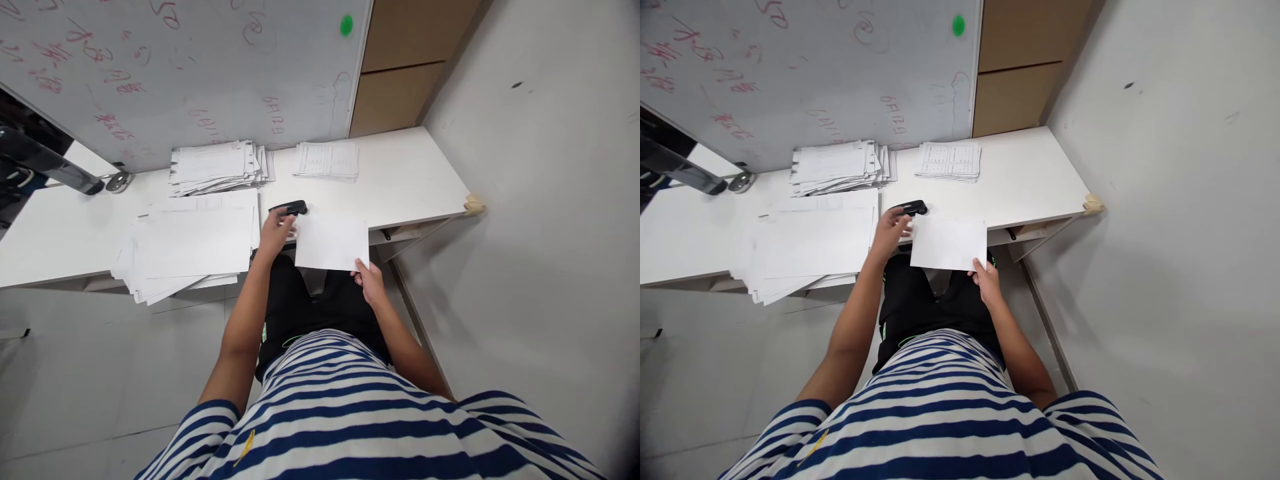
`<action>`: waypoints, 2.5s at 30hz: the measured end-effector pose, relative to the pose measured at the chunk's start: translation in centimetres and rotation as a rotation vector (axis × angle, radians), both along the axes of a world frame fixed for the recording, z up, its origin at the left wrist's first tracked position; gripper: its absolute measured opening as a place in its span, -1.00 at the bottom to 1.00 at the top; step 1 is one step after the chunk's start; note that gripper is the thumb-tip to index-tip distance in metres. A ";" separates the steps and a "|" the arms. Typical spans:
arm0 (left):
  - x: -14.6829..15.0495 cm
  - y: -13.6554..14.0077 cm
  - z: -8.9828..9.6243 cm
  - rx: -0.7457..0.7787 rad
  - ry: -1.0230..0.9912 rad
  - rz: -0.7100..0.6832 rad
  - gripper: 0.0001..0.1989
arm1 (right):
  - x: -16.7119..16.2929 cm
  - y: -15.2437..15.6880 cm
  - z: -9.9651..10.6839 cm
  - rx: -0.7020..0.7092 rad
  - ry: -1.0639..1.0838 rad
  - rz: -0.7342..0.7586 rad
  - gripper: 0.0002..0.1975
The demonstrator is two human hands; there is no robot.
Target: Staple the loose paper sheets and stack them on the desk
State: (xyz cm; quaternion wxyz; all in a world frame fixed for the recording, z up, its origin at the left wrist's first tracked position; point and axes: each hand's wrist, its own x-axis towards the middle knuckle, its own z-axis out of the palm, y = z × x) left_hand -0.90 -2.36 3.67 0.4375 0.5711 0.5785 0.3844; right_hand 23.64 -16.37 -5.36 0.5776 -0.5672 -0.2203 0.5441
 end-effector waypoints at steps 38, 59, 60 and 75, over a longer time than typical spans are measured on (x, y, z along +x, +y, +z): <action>-1.1 7.1 -0.2 0.070 0.718 -0.286 -0.60 | 1.7 2.8 3.9 0.133 -0.115 0.063 -0.61; 0.5 10.0 5.2 -0.239 0.775 -0.718 -0.41 | 2.1 2.2 3.0 0.034 -0.055 0.112 -0.61; 0.4 10.1 5.2 -0.236 0.773 -0.731 -0.41 | 2.1 2.1 2.9 0.033 -0.060 0.117 -0.61; -0.1 10.6 4.2 -0.192 0.701 -0.704 -0.37 | 1.2 2.0 1.5 0.015 -0.043 0.106 -0.58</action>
